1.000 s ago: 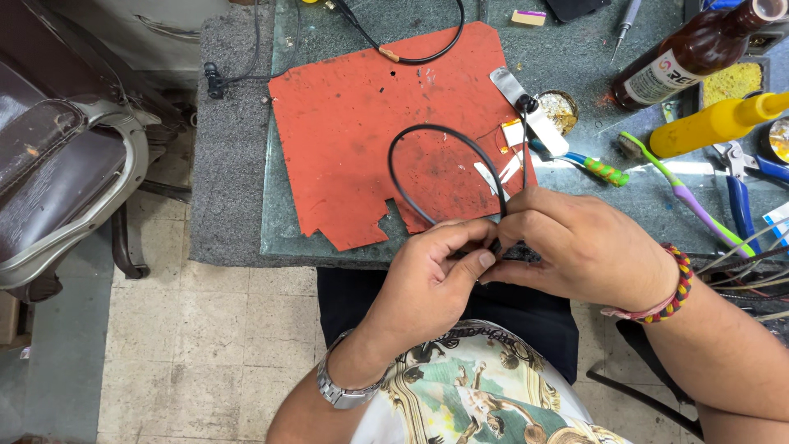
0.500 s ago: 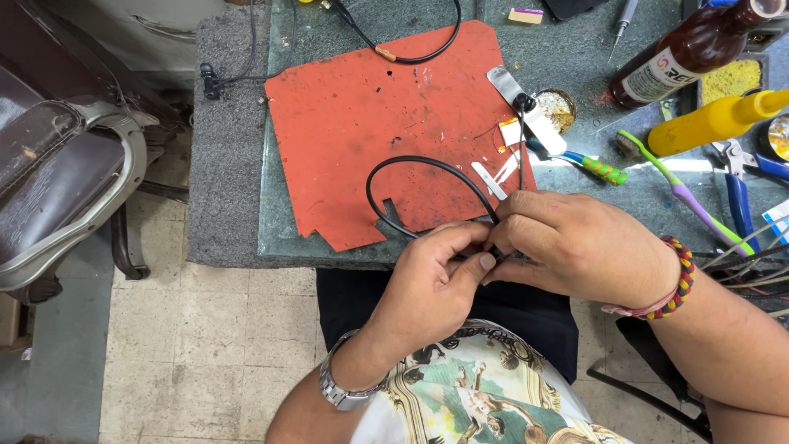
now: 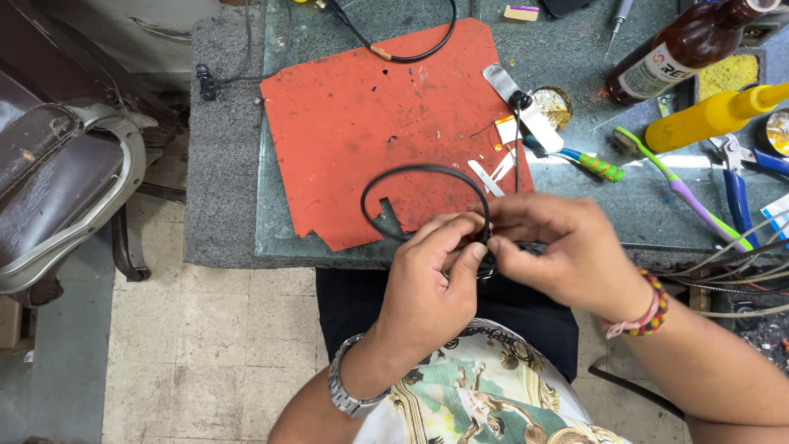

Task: The person repairs a black cable by stripping its outer sheath, applying glue from a yellow bottle, and wrapping the exposed wires with black tape. They use a utility knife to cut the tape and continue wrapping until the repair is complete.

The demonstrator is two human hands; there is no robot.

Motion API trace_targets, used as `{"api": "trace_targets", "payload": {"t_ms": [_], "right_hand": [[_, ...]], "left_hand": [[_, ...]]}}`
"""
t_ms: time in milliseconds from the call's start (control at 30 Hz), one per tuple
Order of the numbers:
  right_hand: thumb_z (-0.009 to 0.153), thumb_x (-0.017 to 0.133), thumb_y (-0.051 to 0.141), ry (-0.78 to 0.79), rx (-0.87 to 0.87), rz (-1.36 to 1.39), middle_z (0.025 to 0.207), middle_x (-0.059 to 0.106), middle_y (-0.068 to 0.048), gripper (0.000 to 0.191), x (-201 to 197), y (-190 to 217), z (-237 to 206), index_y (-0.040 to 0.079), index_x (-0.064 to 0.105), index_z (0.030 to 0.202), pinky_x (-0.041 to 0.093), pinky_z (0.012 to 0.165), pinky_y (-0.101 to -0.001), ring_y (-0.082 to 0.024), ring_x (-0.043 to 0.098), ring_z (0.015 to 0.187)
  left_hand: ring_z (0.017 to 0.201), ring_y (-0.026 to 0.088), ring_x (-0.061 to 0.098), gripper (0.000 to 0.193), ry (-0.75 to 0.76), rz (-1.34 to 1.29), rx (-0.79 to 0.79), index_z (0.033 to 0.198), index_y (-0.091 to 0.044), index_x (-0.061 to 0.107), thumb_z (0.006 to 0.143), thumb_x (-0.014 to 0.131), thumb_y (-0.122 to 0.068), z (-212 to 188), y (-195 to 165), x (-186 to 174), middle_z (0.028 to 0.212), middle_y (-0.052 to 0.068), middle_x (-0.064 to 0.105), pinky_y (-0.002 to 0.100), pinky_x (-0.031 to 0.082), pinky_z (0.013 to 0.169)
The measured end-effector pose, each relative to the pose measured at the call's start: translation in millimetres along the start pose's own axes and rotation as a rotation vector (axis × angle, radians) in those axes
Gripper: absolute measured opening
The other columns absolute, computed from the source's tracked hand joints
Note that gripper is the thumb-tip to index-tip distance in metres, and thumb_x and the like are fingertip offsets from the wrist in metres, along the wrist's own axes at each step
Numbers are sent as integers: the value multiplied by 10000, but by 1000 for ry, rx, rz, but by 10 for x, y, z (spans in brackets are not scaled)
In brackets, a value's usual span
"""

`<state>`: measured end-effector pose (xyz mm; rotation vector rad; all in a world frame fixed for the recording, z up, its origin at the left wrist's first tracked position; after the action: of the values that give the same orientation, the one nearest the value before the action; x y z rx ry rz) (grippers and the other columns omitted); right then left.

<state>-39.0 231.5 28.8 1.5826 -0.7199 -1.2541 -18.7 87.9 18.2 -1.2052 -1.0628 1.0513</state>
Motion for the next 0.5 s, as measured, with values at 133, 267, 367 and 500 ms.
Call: {"api": "trace_targets", "payload": {"t_ms": [133, 267, 367, 500], "right_hand": [[861, 712, 39, -67, -36, -90, 1078, 778, -102, 299, 12, 80, -48, -50, 708, 1146, 640, 827, -273, -136, 780, 946], [856, 710, 26, -117, 20, -113, 991, 793, -81, 300, -3, 87, -76, -23, 734, 1151, 608, 772, -252, -113, 760, 874], [853, 687, 9, -155, 43, -126, 939, 790, -63, 307, 0, 109, -84, -4, 747, 1154, 595, 735, -237, -89, 742, 818], [855, 655, -6, -183, 54, -86, 927, 776, -55, 307, 31, 167, -91, 3, 750, 1146, 595, 727, -232, -73, 745, 816]], "left_hand": [[1009, 282, 749, 220, -57, 200, 161, 1171, 79, 654, 957, 653, 24, -30, -178, -14, 1151, 192, 706, 328, 621, 843], [1073, 314, 732, 212, -75, 279, 262, 1153, 61, 670, 946, 673, 16, -54, -271, -8, 1122, 195, 709, 362, 609, 897], [1070, 299, 737, 225, -91, 305, 281, 1144, 40, 684, 928, 716, -10, -55, -277, -7, 1110, 177, 717, 360, 610, 907], [1018, 255, 756, 272, -104, 248, 244, 1148, 8, 701, 894, 781, -47, -42, -213, -31, 1125, 149, 730, 332, 618, 881]]}}
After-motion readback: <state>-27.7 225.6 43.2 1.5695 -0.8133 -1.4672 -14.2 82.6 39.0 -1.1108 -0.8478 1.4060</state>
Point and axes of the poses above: each hand's wrist, its own z-axis towards the middle knuckle, its own x-axis out of the palm, y = z × x, the point moved 10 cm from there along z, towards the middle knuckle
